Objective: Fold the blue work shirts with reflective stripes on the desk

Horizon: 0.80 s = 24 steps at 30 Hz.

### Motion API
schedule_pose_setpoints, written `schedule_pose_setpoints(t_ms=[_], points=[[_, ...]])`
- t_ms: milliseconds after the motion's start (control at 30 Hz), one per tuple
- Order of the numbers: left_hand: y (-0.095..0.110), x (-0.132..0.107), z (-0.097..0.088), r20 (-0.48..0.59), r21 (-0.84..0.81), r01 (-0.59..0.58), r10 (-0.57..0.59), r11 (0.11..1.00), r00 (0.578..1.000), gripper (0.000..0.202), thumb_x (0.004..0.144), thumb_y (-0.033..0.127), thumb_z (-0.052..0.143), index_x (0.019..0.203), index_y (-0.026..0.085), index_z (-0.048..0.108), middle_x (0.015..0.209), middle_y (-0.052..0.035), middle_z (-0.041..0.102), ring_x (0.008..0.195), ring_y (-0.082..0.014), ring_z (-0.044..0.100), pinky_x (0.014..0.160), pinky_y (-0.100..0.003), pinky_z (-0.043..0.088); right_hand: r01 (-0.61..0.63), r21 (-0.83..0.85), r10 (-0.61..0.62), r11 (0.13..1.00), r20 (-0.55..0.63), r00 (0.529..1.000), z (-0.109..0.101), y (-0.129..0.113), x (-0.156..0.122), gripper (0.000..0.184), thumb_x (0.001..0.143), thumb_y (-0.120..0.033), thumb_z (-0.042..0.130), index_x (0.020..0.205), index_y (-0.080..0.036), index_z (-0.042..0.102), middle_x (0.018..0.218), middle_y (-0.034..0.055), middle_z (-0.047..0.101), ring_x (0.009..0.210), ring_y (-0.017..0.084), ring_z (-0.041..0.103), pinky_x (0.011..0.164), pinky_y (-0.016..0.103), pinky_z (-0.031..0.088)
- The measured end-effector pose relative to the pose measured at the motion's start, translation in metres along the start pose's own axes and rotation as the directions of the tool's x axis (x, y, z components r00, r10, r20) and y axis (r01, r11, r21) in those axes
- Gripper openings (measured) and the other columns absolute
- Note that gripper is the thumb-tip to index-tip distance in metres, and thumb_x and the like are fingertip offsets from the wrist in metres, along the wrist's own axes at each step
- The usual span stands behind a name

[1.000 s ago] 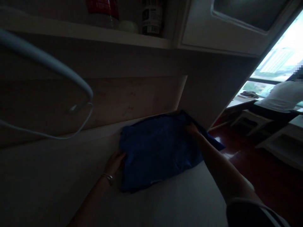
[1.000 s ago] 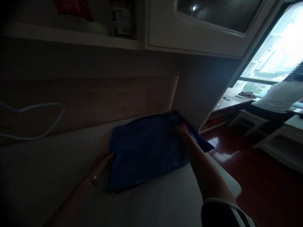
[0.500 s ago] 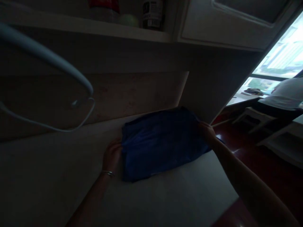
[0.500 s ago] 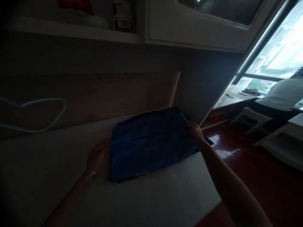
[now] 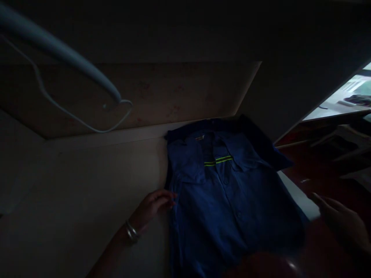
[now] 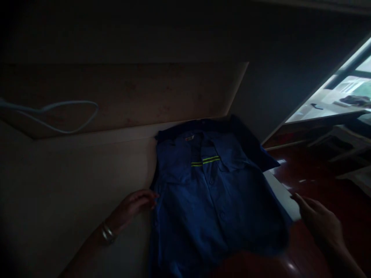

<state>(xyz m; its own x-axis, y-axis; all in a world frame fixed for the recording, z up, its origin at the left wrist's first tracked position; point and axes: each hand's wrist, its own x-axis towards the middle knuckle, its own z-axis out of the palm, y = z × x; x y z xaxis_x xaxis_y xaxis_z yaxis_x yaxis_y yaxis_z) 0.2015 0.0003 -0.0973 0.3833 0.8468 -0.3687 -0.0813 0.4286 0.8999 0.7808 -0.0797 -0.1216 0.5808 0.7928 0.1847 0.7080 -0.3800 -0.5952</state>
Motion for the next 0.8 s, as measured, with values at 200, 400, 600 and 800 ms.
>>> schedule_pose_setpoints(t_ms=[200,400,600,800], points=[[0.003,0.043,0.028,0.043,-0.756,0.076,-0.066,0.65,0.997,0.034,0.093,0.034,0.047,0.117,0.018,0.065,0.127,-0.0056,0.066,0.11,-0.0191,0.064,0.094,-0.036,0.052,0.271,-0.197,-0.254,0.942,0.105,0.961,0.087,-0.087,0.073,0.061,0.083,-0.063,0.047,0.125,-0.02,0.059,0.134,0.0188,0.051,0.126,0.035,0.049,0.102,0.049,0.044],[0.001,0.071,0.043,-0.263,-0.312,-0.126,0.042,0.942,0.964,0.048,0.093,0.05,0.037,0.117,0.016,0.061,0.132,-0.0154,0.06,0.112,-0.0252,0.063,0.095,-0.044,0.052,0.291,-0.337,-0.205,0.896,0.268,0.941,0.151,-0.136,0.129,0.085,0.082,-0.058,0.058,0.149,-0.013,0.032,0.15,0.0233,0.035,0.133,0.04,0.042,0.103,0.051,0.04],[-0.001,0.1,0.067,-0.339,0.649,-0.226,0.541,0.727,0.77,0.047,0.073,0.041,0.073,0.115,0.022,0.065,0.134,-0.0126,0.057,0.131,-0.0349,0.042,0.113,-0.053,0.026,0.133,-0.36,-0.002,0.923,0.342,0.94,0.156,-0.16,0.143,0.062,0.091,-0.046,0.047,0.136,-0.004,0.05,0.126,0.0269,0.06,0.115,0.037,0.059,0.086,0.041,0.048],[-0.01,0.093,0.046,-0.361,0.725,-0.169,0.578,0.667,0.732,0.02,0.089,0.033,0.048,0.085,0.023,0.064,0.093,-0.0071,0.068,0.093,-0.023,0.061,0.092,-0.04,0.043,0.229,-0.324,-0.162,0.918,0.222,0.961,0.122,-0.186,0.12,0.047,0.093,-0.046,0.041,0.123,-0.016,0.062,0.115,0.0169,0.067,0.101,0.031,0.064,0.077,0.036,0.048]])
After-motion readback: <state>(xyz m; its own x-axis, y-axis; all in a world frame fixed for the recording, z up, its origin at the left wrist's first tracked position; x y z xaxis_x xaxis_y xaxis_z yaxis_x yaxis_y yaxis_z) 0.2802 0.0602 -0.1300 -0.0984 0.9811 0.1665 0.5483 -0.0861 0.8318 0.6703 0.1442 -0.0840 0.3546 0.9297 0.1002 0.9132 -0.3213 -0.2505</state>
